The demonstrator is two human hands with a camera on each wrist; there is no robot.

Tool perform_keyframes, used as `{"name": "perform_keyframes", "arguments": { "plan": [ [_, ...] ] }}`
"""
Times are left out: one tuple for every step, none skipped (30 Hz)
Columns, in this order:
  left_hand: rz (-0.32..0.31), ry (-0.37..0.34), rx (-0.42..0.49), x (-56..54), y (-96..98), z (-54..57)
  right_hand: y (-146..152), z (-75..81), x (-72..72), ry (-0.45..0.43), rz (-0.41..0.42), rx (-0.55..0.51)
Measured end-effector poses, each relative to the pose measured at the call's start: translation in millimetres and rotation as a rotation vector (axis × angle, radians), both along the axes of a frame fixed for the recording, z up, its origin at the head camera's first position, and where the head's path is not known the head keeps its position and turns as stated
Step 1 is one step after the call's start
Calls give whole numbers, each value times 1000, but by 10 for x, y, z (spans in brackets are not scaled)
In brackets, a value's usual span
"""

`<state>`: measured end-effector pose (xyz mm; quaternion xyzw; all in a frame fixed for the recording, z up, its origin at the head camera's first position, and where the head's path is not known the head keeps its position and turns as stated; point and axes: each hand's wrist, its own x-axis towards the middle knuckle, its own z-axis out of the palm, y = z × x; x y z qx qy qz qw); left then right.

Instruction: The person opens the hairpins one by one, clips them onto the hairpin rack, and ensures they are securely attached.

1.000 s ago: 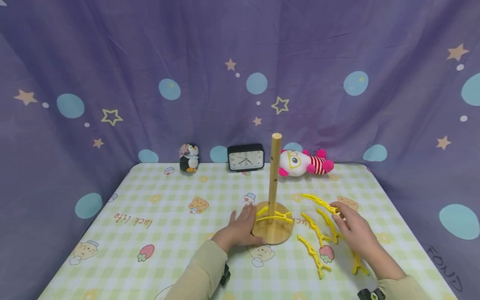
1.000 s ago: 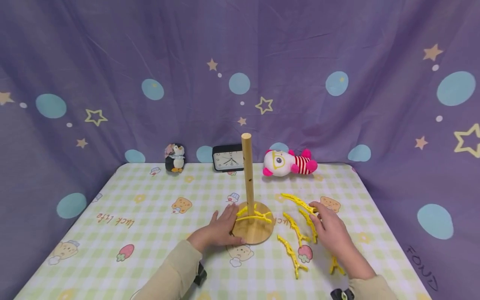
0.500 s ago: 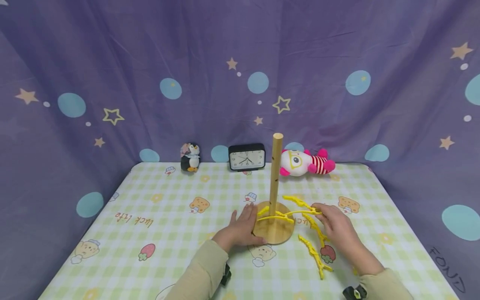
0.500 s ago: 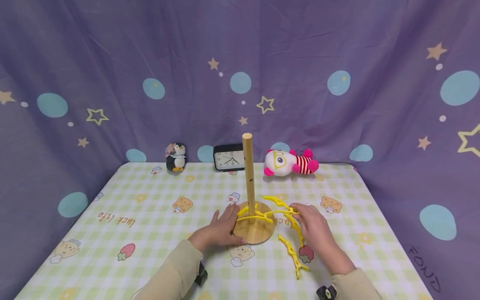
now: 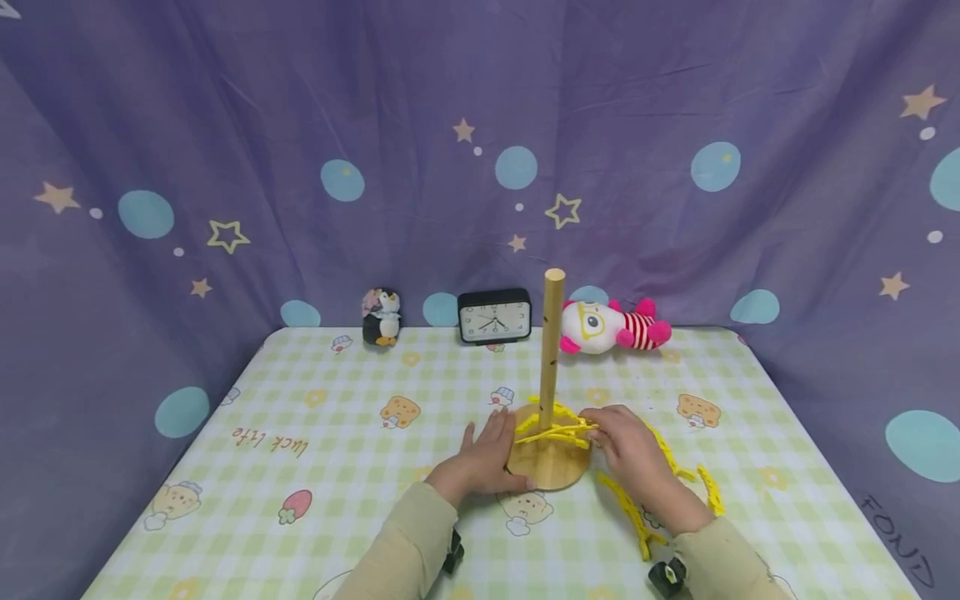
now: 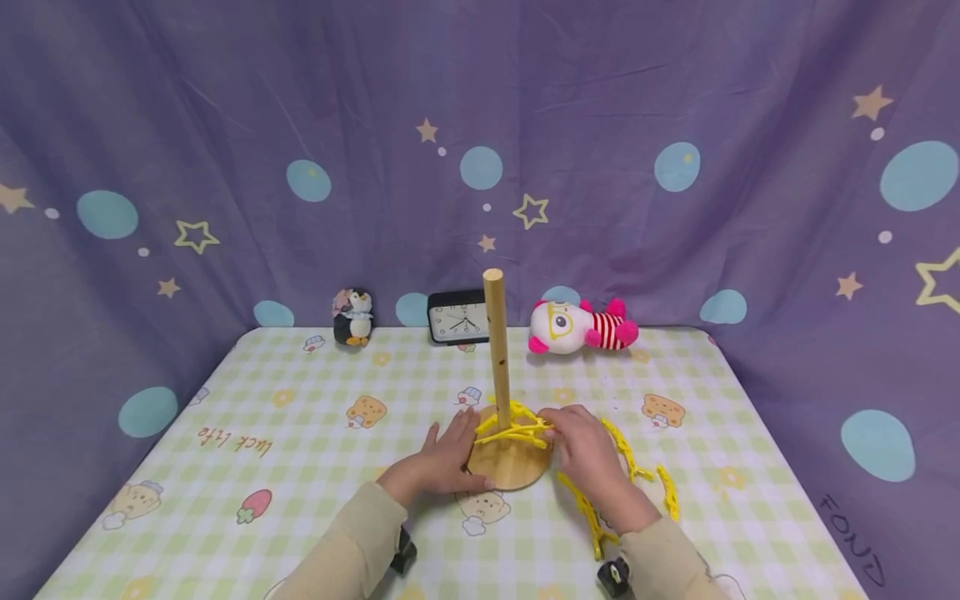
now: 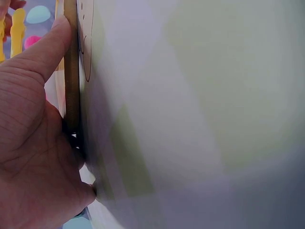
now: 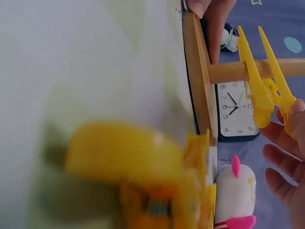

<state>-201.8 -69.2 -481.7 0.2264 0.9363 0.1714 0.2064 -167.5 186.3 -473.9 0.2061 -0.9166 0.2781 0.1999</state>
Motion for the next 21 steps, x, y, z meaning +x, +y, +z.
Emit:
{"name": "perform_keyframes", "arguments": {
  "plan": [
    [0, -4, -4, -3, 0, -4, -25, -3, -9, -2, 4, 4],
    [2, -2, 1, -3, 1, -1, -46, -5, -16, -8, 8, 8],
    [2, -2, 3, -1, 2, 5, -65, -9, -25, -12, 13, 9],
    [-1, -1, 3, 0, 2, 13, -80, -14, -33, -14, 17, 11],
    [-3, -2, -2, 2, 3, 23, -93, -19, -41, -18, 23, 11],
    [-5, -1, -4, 4, 4, 33, -103, -24, -46, -24, 30, 10],
    [-5, 0, -4, 9, 3, 38, -109, -32, -49, -30, 40, 10],
    [-5, 4, -3, 15, 3, 43, -115, -37, -48, -38, 49, 8],
    [-6, 4, -7, 19, 1, 43, -117, -42, -49, -47, 58, 5],
    [-6, 6, -8, 20, 1, 42, -116, -46, -47, -59, 65, 4],
    [-5, 6, -12, 22, 1, 44, -111, -51, -45, -80, 73, -4],
    [-4, 6, -10, 22, 1, 44, -104, -52, -41, -103, 80, -12],
    [-2, 6, -6, 22, 1, 43, -96, -54, -37, -131, 84, -21],
    [-2, 5, -4, 22, 1, 44, -86, -55, -31, -160, 88, -27],
    [-1, 3, -3, 20, 1, 46, -73, -55, -28, -186, 94, -33],
    [0, 2, -3, 20, 1, 49, -60, -54, -23, -211, 100, -36],
    [2, 1, -3, 23, 3, 53, -47, -51, -15, -240, 104, -43],
    [3, 1, -1, 24, 4, 54, -34, -44, -4, -259, 110, -48],
    [2, 0, -2, 26, 5, 54, -20, -39, 5, -274, 111, -50],
    [3, 0, -3, 28, 4, 58, -6, -31, 16, -280, 111, -51],
    [2, 1, -2, 30, 2, 59, 7, -21, 29, -282, 107, -54]
  ]
}}
